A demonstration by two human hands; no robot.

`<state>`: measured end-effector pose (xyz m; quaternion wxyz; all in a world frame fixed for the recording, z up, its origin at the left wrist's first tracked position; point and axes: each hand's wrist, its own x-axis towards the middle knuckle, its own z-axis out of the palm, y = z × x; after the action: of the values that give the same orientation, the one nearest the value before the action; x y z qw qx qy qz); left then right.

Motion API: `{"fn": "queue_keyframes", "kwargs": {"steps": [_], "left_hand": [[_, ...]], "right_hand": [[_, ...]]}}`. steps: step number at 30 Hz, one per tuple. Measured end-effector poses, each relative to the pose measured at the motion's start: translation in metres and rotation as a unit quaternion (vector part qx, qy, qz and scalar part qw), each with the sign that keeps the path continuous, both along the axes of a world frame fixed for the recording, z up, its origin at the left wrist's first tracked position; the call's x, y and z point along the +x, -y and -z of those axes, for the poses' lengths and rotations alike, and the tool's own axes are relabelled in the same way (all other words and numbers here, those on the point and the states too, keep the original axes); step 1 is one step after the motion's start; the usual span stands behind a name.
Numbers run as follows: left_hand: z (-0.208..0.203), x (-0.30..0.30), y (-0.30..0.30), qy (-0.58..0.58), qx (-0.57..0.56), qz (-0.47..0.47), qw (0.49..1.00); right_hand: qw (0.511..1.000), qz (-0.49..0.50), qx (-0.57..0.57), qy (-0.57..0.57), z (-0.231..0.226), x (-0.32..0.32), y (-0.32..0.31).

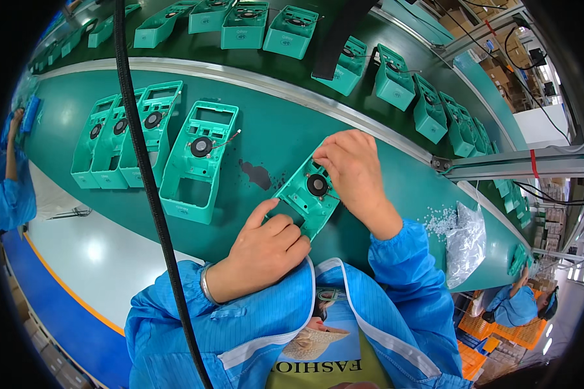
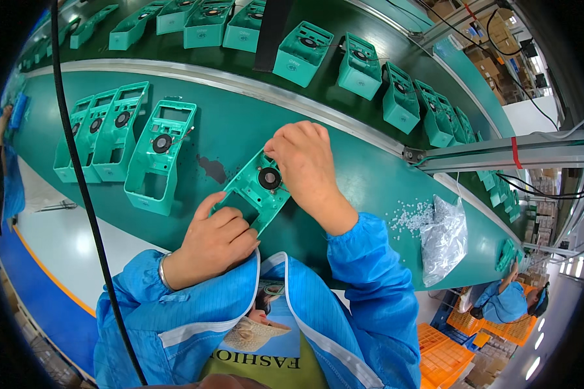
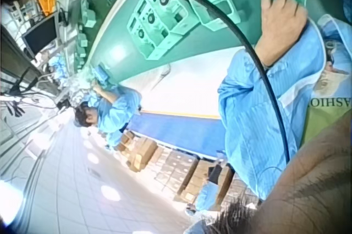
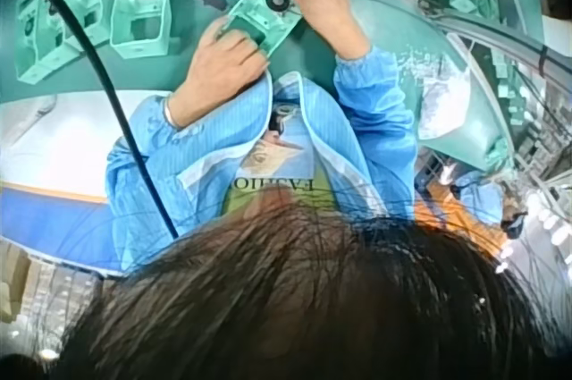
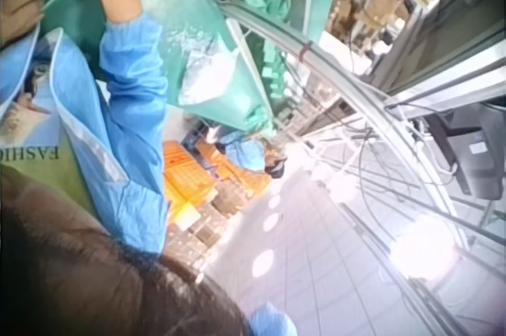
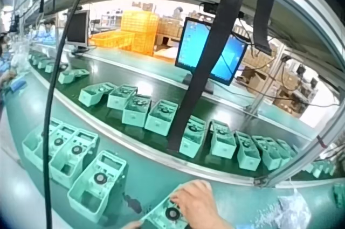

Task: The person installs internal components and wiring into green plastic electronic housings by hand on an assembly line.

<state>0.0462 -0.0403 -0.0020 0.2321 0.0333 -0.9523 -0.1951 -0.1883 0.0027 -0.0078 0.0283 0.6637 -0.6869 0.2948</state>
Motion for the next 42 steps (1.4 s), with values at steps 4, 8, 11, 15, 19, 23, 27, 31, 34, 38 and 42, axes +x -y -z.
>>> {"fn": "queue_keyframes", "kwargs": {"steps": [4, 8, 11, 15, 19, 23, 27, 31, 34, 38, 42], "left_hand": [[0.000, 0.001, -0.001, 0.001, 0.001, 0.001, 1.000], [0.001, 0.000, -0.003, -0.002, -0.002, 0.001, 1.000], [0.001, -0.004, -0.001, -0.008, 0.008, 0.031, 0.999], [0.001, -0.003, -0.002, 0.020, 0.002, -0.004, 1.000], [0.005, -0.005, -0.002, 0.015, -0.011, 0.003, 1.000], [0.005, -0.006, -0.002, 0.027, -0.035, -0.005, 0.999], [0.005, -0.007, -0.003, 0.029, -0.033, 0.002, 0.999], [0.002, -0.005, -0.003, 0.036, -0.033, 0.000, 0.999], [0.001, -0.005, -0.003, 0.045, -0.034, -0.005, 0.998], [0.001, -0.004, -0.003, 0.054, -0.038, -0.007, 0.998], [0.000, -0.005, -0.004, 0.058, -0.037, -0.010, 0.998]], "right_hand": [[0.998, 0.001, -0.020, -0.062, -0.001, 0.007, -0.002], [0.987, 0.000, -0.016, -0.157, -0.010, 0.019, -0.006], [0.984, 0.005, 0.023, -0.176, -0.013, 0.026, -0.012], [0.985, 0.032, 0.083, -0.146, -0.007, 0.040, -0.018], [0.993, 0.067, 0.033, -0.090, -0.008, 0.030, -0.033], [0.992, 0.115, -0.021, -0.046, -0.022, -0.010, -0.083], [0.951, 0.282, 0.077, -0.099, -0.028, -0.088, -0.182], [0.941, 0.331, 0.060, -0.043, -0.012, -0.111, -0.224], [0.935, 0.347, 0.075, -0.010, 0.004, -0.115, -0.227], [0.942, 0.330, 0.051, -0.036, 0.013, -0.112, -0.219], [0.942, 0.327, 0.060, -0.039, 0.016, -0.109, -0.220]]}}
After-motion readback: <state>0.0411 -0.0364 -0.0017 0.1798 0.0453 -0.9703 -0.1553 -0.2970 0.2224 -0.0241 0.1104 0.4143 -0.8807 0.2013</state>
